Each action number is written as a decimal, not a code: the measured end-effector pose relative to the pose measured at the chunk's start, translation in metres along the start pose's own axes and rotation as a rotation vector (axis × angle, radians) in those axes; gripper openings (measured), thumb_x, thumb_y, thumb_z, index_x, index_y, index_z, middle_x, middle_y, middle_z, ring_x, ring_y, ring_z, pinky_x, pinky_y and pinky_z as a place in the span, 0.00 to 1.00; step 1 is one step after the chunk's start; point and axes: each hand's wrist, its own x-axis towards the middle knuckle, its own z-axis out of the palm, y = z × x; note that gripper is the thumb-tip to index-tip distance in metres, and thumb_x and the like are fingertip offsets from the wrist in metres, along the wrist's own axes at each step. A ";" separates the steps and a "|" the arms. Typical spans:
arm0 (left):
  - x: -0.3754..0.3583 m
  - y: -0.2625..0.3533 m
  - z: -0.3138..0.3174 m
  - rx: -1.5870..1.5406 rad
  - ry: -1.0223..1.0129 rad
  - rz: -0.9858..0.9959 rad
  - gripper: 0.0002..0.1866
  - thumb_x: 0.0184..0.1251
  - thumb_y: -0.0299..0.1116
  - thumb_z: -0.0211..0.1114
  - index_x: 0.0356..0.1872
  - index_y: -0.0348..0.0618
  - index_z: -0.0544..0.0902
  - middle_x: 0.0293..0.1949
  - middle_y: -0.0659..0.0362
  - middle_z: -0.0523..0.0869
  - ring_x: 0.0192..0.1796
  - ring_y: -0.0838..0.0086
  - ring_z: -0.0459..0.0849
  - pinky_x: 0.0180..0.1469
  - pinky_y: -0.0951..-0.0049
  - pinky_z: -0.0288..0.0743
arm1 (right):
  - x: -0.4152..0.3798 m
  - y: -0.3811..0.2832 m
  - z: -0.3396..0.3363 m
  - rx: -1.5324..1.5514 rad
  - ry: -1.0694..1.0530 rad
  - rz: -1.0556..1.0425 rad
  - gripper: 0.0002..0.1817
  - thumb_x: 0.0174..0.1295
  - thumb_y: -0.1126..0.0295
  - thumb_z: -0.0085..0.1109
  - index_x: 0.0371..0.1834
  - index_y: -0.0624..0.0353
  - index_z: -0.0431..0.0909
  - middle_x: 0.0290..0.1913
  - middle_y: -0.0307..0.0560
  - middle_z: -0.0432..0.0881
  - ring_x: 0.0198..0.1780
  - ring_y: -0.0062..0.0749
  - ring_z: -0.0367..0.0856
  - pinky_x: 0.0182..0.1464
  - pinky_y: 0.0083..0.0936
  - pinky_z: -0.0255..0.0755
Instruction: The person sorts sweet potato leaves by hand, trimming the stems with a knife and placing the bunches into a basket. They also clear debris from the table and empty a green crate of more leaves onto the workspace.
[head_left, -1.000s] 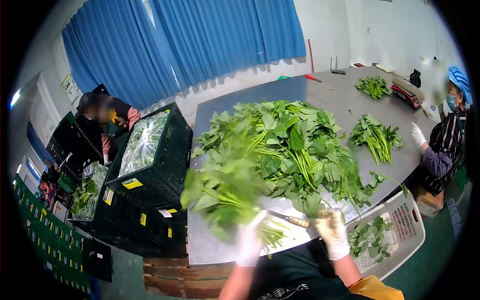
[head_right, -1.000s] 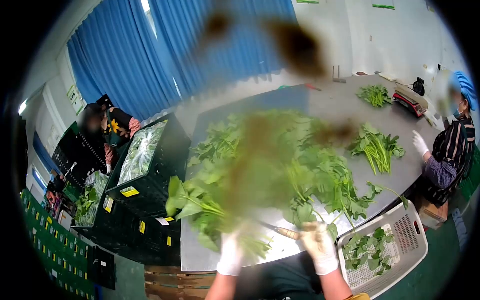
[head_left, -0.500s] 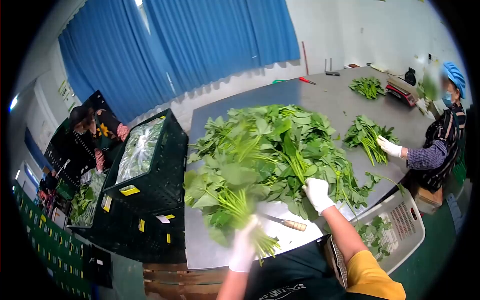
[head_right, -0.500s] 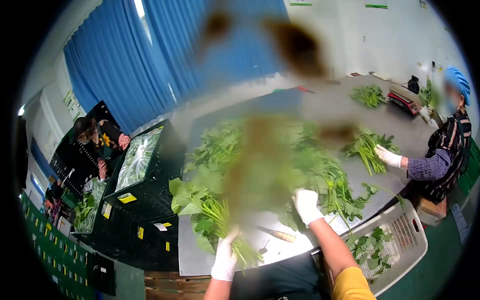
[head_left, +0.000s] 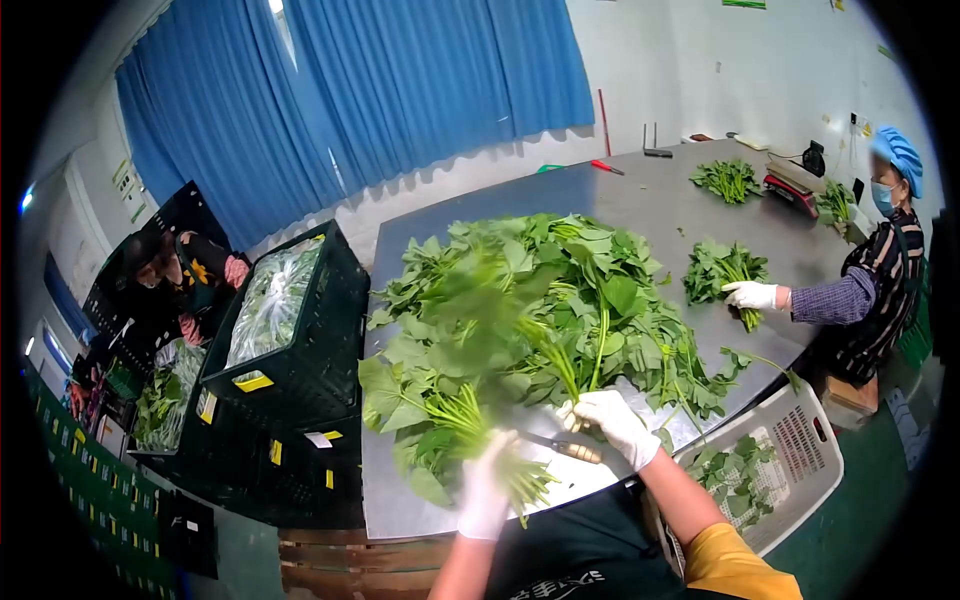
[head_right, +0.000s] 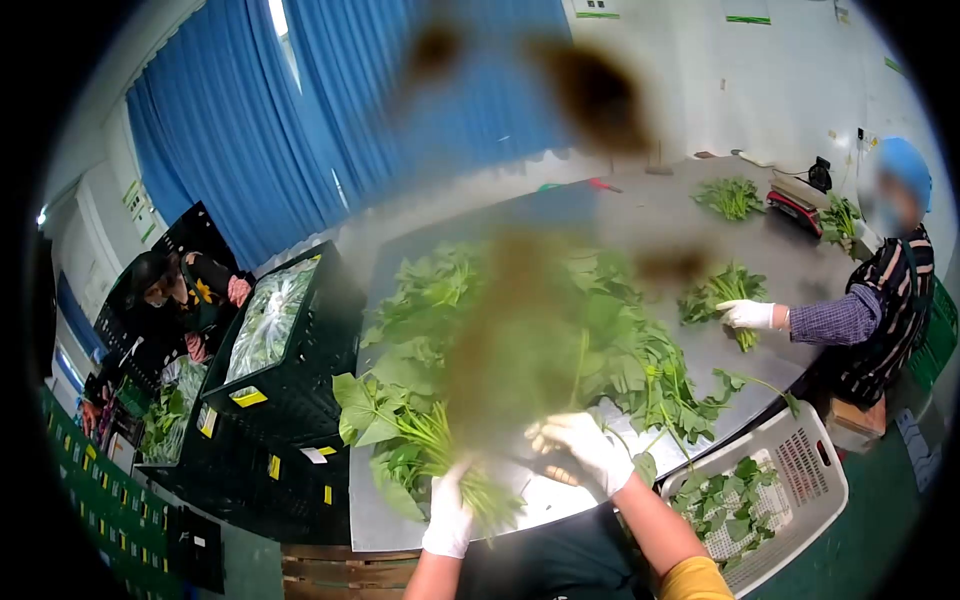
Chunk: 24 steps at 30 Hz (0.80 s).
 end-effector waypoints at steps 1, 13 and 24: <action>-0.001 0.001 0.001 0.000 0.011 0.005 0.17 0.59 0.32 0.67 0.46 0.34 0.78 0.41 0.56 0.82 0.47 0.71 0.81 0.49 0.72 0.73 | -0.003 0.002 0.009 0.037 0.015 0.007 0.11 0.61 0.72 0.52 0.36 0.68 0.82 0.35 0.43 0.84 0.33 0.19 0.77 0.39 0.16 0.70; -0.002 -0.009 -0.001 0.052 -0.070 0.041 0.14 0.59 0.23 0.65 0.47 0.37 0.77 0.43 0.58 0.81 0.43 0.74 0.80 0.46 0.74 0.75 | -0.027 0.036 0.055 -1.290 0.321 -0.790 0.14 0.47 0.62 0.65 0.38 0.50 0.82 0.24 0.37 0.78 0.27 0.33 0.77 0.28 0.31 0.68; -0.010 0.000 0.015 0.081 -0.128 0.018 0.16 0.55 0.19 0.66 0.46 0.33 0.78 0.40 0.54 0.83 0.38 0.69 0.84 0.42 0.72 0.79 | -0.044 0.032 0.045 -0.205 0.030 0.027 0.09 0.55 0.74 0.61 0.39 0.64 0.82 0.31 0.39 0.82 0.33 0.20 0.77 0.36 0.17 0.70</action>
